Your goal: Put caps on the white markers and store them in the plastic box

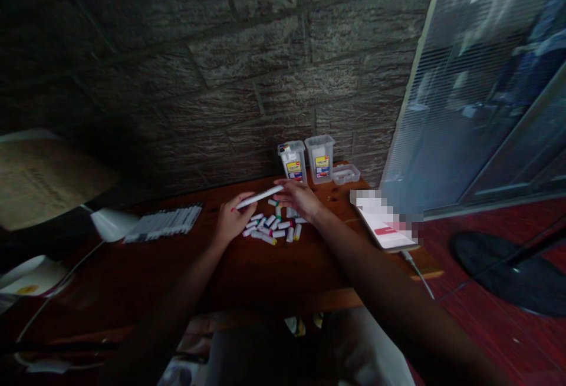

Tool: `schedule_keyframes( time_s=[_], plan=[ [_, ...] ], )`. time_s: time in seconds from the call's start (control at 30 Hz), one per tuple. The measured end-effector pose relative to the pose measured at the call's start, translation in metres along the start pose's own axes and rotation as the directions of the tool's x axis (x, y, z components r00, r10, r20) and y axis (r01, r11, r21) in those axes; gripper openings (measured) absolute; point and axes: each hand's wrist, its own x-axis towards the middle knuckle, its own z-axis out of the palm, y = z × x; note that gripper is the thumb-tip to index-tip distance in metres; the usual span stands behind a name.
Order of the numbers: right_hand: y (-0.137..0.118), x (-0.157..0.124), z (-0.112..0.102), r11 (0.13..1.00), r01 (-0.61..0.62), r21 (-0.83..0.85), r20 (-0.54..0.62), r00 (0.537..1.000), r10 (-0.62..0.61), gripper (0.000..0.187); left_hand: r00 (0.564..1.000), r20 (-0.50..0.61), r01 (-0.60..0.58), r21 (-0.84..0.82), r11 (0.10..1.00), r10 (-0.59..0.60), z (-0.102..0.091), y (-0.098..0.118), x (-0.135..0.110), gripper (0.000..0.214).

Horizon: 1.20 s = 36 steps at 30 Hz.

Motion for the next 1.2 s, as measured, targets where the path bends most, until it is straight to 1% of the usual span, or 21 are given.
schedule_keyframes(
  time_s=[0.1,0.17,0.3,0.37,0.47,0.57,0.67,0.83,1.0,1.2],
  plan=[
    [0.0061,0.0014,-0.0025,0.995,0.008,-0.096,0.01,1.0,-0.007,0.012,0.999,0.042,-0.001,0.0,1.0,0.001,-0.0028,-0.0011,0.0006,0.024],
    [0.008,0.002,-0.0032,0.993,0.038,-0.111,0.029,0.999,-0.035,0.012,0.998,0.058,0.007,-0.014,1.0,-0.006,-0.0042,-0.0005,0.0002,0.025],
    [0.0054,0.0014,-0.0024,0.991,0.083,-0.105,0.048,0.996,-0.078,0.011,1.0,0.029,0.006,-0.022,1.0,-0.005,-0.0049,0.0025,-0.0005,0.027],
    [0.0032,0.0005,-0.0006,0.989,0.079,-0.123,0.024,0.997,-0.076,0.009,1.0,0.008,0.008,-0.013,1.0,-0.008,-0.0044,0.0036,-0.0005,0.027],
    [0.0023,0.0,0.0029,0.984,0.052,-0.168,-0.049,0.997,-0.062,0.005,1.0,0.003,0.008,-0.001,1.0,-0.008,-0.0034,0.0046,-0.0006,0.027],
    [0.0042,0.0009,0.005,0.98,0.023,-0.2,-0.106,0.993,-0.045,0.013,1.0,0.018,0.007,-0.001,1.0,-0.007,-0.0024,0.0063,-0.0008,0.026],
    [0.007,0.0026,0.0039,0.97,0.031,-0.24,-0.125,0.99,-0.063,0.02,1.0,0.027,0.007,-0.009,1.0,-0.007,-0.0015,0.0081,-0.0012,0.024],
    [0.0086,0.0029,0.0015,0.947,0.145,-0.287,-0.069,0.983,-0.171,0.024,1.0,0.026,0.003,-0.028,1.0,-0.003,-0.0006,0.0073,-0.0017,0.025],
    [0.0049,-0.0017,0.0057,0.912,0.137,-0.388,-0.045,0.985,-0.167,0.025,1.0,-0.019,-0.018,-0.027,0.999,0.018,-0.0002,0.0065,-0.0012,0.025],
    [0.0042,-0.0011,0.0054,0.89,0.166,-0.424,-0.061,0.976,-0.211,0.031,0.998,-0.063,-0.029,-0.055,0.998,0.025,0.0005,0.0011,-0.0004,0.025]
  ],
)
